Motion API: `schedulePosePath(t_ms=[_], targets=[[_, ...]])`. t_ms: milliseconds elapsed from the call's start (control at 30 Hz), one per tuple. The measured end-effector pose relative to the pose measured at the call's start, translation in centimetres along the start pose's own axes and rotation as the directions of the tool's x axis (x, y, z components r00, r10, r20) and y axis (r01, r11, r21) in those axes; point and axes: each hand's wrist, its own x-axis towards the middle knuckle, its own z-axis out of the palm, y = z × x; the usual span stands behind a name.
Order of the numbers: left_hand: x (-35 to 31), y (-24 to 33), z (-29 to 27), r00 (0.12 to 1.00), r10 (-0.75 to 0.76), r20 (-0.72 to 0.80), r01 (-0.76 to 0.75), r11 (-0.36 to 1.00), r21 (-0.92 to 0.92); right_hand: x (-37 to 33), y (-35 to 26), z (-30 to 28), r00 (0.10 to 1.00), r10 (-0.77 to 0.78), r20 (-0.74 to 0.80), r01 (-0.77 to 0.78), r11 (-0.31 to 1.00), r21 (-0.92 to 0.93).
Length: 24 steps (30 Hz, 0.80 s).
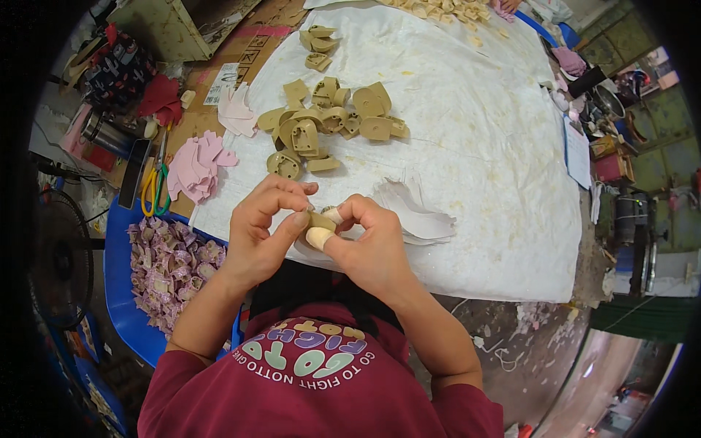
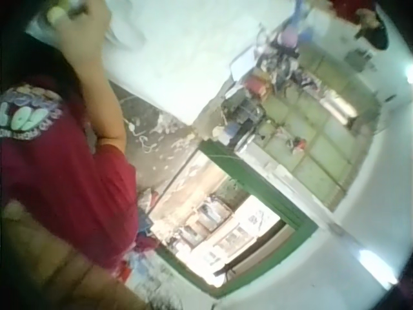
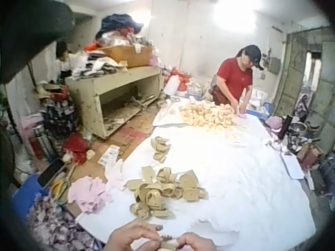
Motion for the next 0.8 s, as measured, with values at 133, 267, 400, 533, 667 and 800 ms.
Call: schedulePosePath(t_ms=[133,267,400,533,667,800], targets=[[0.6,0.8,-0.9,0.991,-0.075,0.107,0.078,0.997,-0.029,0.1,-0.5,-0.5,0.994,0.052,0.101,-0.051,0.999,-0.014],[-0.3,1.3,-0.1,0.999,0.009,0.049,-0.012,0.998,0.064,0.1,-0.5,-1.0,0.995,-0.087,0.044,0.091,0.991,-0.099],[-1.5,1.4,-0.5,0.998,-0.039,0.051,0.049,0.976,-0.211,-0.1,-1.3,-1.9,0.854,-0.481,0.198,0.517,0.751,-0.411],[-1.2,1.4,-0.4,0.960,0.247,-0.129,-0.261,0.960,-0.106,-0.7,-0.7,-2.9,0.905,-0.424,-0.017,0.418,0.897,-0.141],[-1.5,1.5,0.3,0.928,0.372,-0.002,-0.372,0.928,0.012,-1.6,2.6,-1.2,0.997,0.064,-0.032,-0.031,0.795,0.605],[-0.9,2.6,-0.1,0.877,0.470,0.098,-0.480,0.856,0.191,-1.9,1.7,-1.0,0.999,-0.020,0.039,-0.020,0.581,0.814]])
